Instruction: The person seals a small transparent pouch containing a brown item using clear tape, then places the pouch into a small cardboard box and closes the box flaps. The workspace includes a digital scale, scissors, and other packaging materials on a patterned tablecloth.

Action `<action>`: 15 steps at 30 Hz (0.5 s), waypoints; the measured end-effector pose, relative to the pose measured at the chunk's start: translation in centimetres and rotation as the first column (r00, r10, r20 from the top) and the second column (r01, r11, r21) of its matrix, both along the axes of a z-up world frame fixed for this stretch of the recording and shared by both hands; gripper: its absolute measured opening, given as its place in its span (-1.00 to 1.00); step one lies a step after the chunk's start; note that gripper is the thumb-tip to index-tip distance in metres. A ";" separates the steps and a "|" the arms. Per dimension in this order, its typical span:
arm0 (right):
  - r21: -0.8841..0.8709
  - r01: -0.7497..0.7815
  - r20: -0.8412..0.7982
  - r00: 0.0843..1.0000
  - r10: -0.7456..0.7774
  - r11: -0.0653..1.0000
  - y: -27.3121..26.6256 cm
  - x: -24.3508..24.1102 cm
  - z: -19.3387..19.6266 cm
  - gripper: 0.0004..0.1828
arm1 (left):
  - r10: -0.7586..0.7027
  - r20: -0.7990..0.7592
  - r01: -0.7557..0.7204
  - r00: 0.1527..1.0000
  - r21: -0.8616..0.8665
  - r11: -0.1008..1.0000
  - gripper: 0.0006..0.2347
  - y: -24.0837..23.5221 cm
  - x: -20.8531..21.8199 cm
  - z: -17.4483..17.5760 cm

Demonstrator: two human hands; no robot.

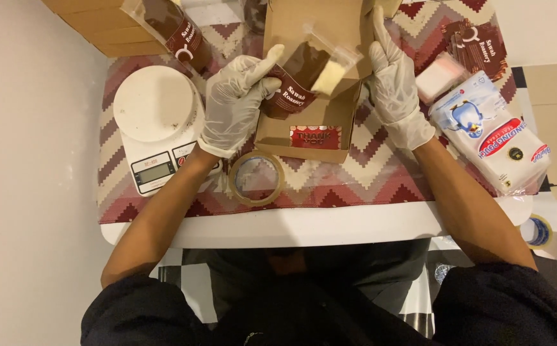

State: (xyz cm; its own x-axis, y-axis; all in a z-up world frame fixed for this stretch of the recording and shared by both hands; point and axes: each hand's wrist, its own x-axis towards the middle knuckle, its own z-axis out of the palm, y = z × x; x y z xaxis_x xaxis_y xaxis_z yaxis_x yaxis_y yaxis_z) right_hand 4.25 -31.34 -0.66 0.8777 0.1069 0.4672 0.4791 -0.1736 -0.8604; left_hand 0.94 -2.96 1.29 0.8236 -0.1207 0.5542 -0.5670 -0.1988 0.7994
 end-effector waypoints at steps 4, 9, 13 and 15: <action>-0.185 0.045 0.046 0.998 -0.037 0.982 -0.3 0.5 0.5 -0.31 | -0.035 0.025 0.033 0.999 0.093 0.995 -0.61 -0.2 0.0 -0.5; -0.255 0.412 0.546 0.808 -0.221 0.875 -1.2 0.3 1.6 -0.45 | -0.346 -0.172 0.241 0.923 -0.443 0.864 -0.71 -1.0 -0.2 -1.1; -0.113 -0.071 0.403 0.908 0.110 0.991 -0.7 -1.0 1.1 -0.76 | -0.207 -0.131 0.184 0.969 -0.169 0.968 -0.66 -1.1 -0.1 -1.3; -0.187 0.037 0.353 0.935 0.032 0.982 -0.2 -1.8 1.3 -0.72 | -0.248 -0.151 0.207 0.957 -0.246 0.947 -0.67 -1.1 0.0 -1.5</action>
